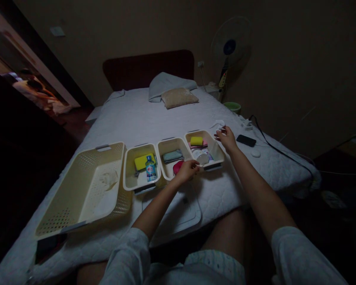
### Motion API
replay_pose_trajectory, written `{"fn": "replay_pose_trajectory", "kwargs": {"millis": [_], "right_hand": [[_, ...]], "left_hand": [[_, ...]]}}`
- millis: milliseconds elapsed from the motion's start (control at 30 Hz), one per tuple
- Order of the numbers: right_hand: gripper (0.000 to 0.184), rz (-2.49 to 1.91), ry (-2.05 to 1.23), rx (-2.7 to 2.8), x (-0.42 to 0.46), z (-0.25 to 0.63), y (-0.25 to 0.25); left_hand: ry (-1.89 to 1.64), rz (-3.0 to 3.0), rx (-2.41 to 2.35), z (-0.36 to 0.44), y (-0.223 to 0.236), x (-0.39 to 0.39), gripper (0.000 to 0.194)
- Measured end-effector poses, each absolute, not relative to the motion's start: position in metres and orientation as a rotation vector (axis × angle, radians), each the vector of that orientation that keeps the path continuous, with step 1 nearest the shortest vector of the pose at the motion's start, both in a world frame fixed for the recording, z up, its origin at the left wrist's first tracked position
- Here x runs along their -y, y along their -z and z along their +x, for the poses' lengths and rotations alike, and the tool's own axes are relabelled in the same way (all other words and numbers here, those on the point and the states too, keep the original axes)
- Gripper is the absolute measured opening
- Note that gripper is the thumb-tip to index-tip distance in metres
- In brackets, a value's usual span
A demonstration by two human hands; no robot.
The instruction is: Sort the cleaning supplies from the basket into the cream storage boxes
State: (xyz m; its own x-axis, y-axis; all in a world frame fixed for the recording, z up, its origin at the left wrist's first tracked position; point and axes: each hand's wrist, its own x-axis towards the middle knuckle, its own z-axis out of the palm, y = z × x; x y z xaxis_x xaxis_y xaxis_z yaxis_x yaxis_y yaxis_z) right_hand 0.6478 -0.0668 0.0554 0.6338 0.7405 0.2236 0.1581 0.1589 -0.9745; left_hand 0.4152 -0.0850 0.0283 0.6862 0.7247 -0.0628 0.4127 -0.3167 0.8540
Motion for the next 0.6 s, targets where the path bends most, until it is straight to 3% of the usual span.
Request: {"fn": "replay_pose_trajectory", "kwargs": {"millis": [133, 300, 600], "right_hand": [[0.035, -1.561, -0.356, 0.992, 0.045, 0.658, -0.053], [0.036, -1.795, -0.207, 1.270, 0.039, 0.657, -0.045], [0.035, -2.154, -0.306, 1.388, 0.039, 0.641, -0.011]], "left_hand": [[-0.469, 2.358, -0.912, 0.430, -0.038, 0.073, 0.025], [-0.296, 2.737, -0.924, 0.446, -0.036, 0.067, 0.025], [0.003, 2.757, -0.894, 0.466, -0.046, 0.053, 0.022]]}}
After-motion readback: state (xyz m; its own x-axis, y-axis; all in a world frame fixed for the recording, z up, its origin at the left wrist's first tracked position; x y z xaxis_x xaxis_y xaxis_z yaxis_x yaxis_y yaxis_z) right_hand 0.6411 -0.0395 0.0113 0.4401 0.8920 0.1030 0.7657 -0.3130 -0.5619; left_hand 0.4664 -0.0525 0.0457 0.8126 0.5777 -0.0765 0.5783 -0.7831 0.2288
